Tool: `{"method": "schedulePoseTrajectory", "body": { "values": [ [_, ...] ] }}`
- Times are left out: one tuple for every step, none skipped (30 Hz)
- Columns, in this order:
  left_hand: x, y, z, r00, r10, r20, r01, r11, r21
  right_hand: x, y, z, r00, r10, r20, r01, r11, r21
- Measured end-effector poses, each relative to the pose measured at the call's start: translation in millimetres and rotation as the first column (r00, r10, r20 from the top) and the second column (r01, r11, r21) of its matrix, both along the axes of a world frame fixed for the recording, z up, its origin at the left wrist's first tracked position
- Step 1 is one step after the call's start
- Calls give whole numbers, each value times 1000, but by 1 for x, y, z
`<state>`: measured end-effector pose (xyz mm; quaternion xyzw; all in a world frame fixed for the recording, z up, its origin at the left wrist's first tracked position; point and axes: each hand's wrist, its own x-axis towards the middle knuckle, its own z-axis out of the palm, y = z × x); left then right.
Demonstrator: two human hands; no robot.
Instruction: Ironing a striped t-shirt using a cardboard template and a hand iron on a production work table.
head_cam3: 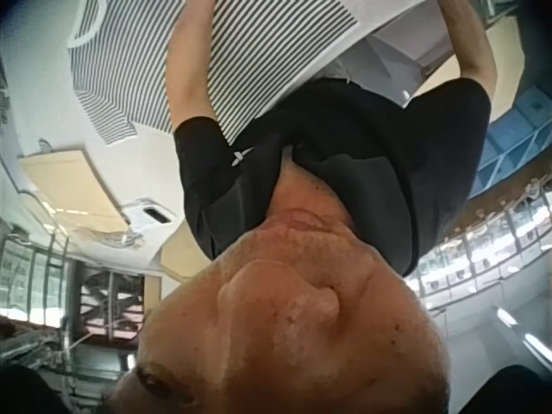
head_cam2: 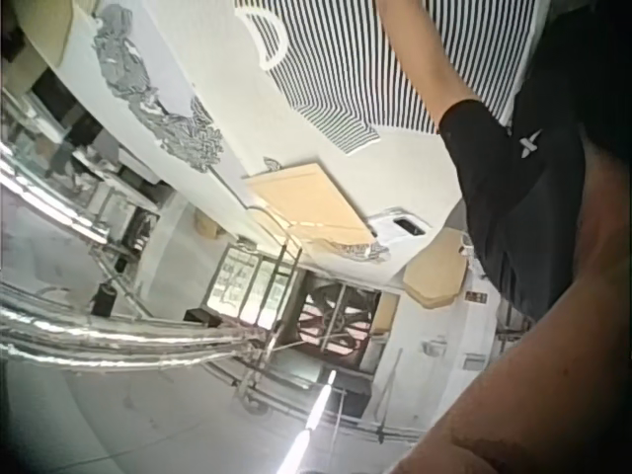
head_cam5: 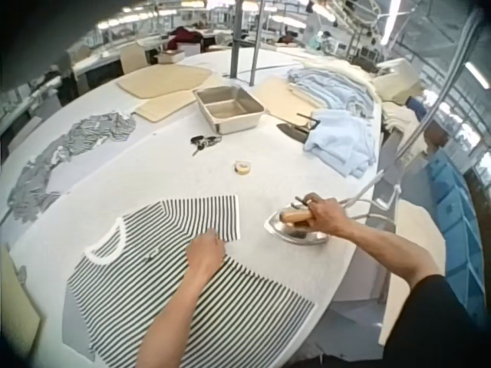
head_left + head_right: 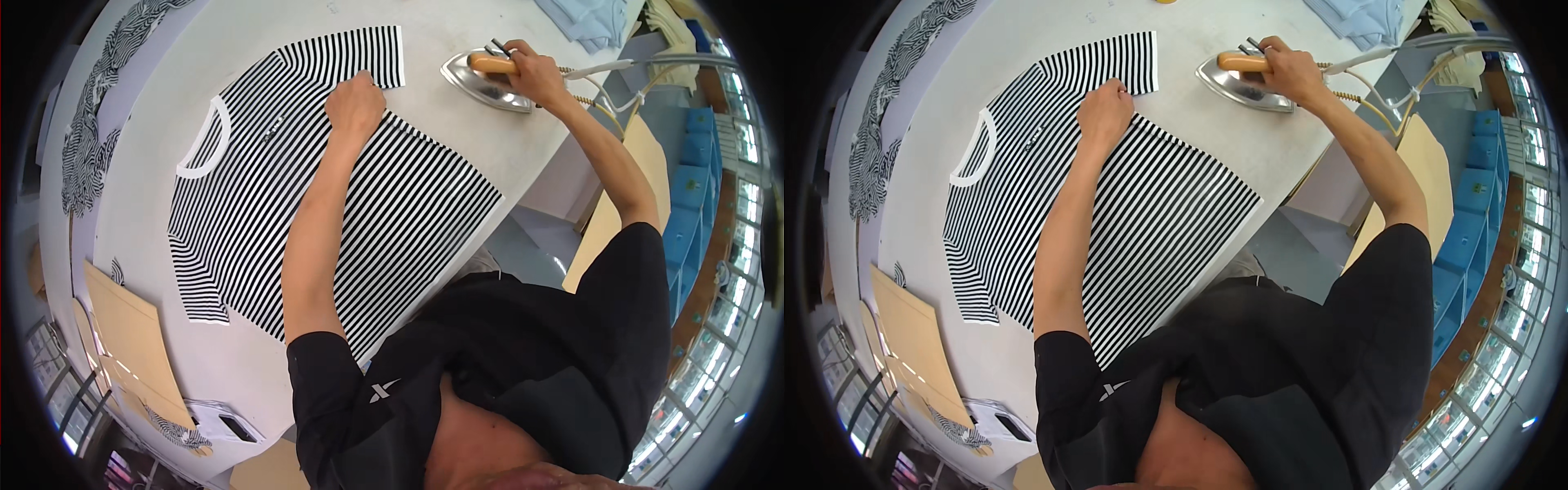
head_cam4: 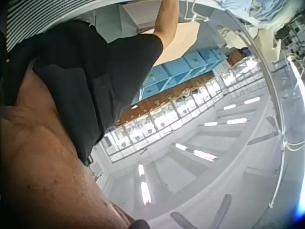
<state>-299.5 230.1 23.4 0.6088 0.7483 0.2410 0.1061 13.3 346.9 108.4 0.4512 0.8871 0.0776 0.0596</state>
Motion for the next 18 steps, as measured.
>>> {"method": "schedulePoseTrajectory", "body": {
  "values": [
    [-5,4,7,986,-20,167,18,1000,11,11,11,-6,999,-27,-22,28,999,40],
    [-10,9,12,943,-42,330,38,999,21,18,20,-12,997,-57,-43,60,995,78],
    [-14,13,16,873,-61,483,53,998,31,25,24,-19,994,-84,-66,91,989,114],
    [-20,5,20,787,-19,617,-11,999,45,22,20,-15,989,115,-97,-81,949,304],
    [-23,-7,26,677,12,736,-74,996,52,16,11,-4,948,307,-86,-228,842,489],
    [-25,-23,21,683,23,730,-82,996,45,0,3,-1,945,314,-96,-231,844,484],
    [-26,-42,9,850,-71,522,-64,970,236,-23,-7,-1,849,430,-306,-305,874,378],
    [-25,-62,2,957,-121,265,4,914,405,-44,-19,-1,705,491,-511,-403,871,281],
    [-15,-75,1,936,-231,265,147,942,301,-64,-32,-15,656,449,-606,-463,874,147],
    [6,-90,-4,983,-166,-75,179,950,254,-84,-44,-33,598,399,-695,-544,839,13],
    [19,-101,-8,979,-142,-144,172,961,218,-107,-51,-42,553,423,-718,-600,800,9],
    [32,-109,-11,970,-115,-215,154,972,176,-130,-58,-50,488,480,-729,-692,722,12],
    [41,-116,-15,971,-121,-207,135,989,55,-162,-65,-58,394,535,-747,-783,622,32],
    [40,-127,-13,976,-106,-188,123,989,78,-172,-62,-62,386,546,-744,-804,594,19],
    [26,-147,-10,980,-101,-172,119,988,98,-174,-55,-78,439,590,-678,-772,634,51],
    [2,-174,-6,978,-17,-206,30,998,60,-164,-47,-83,595,554,-583,-699,714,-35],
    [-23,-200,0,975,91,-203,-81,995,58,-164,-46,-96,633,591,-500,-676,737,14],
    [-41,-220,5,965,182,-190,-170,982,79,-168,-45,-97,613,638,-465,-693,718,72]
  ]
}}
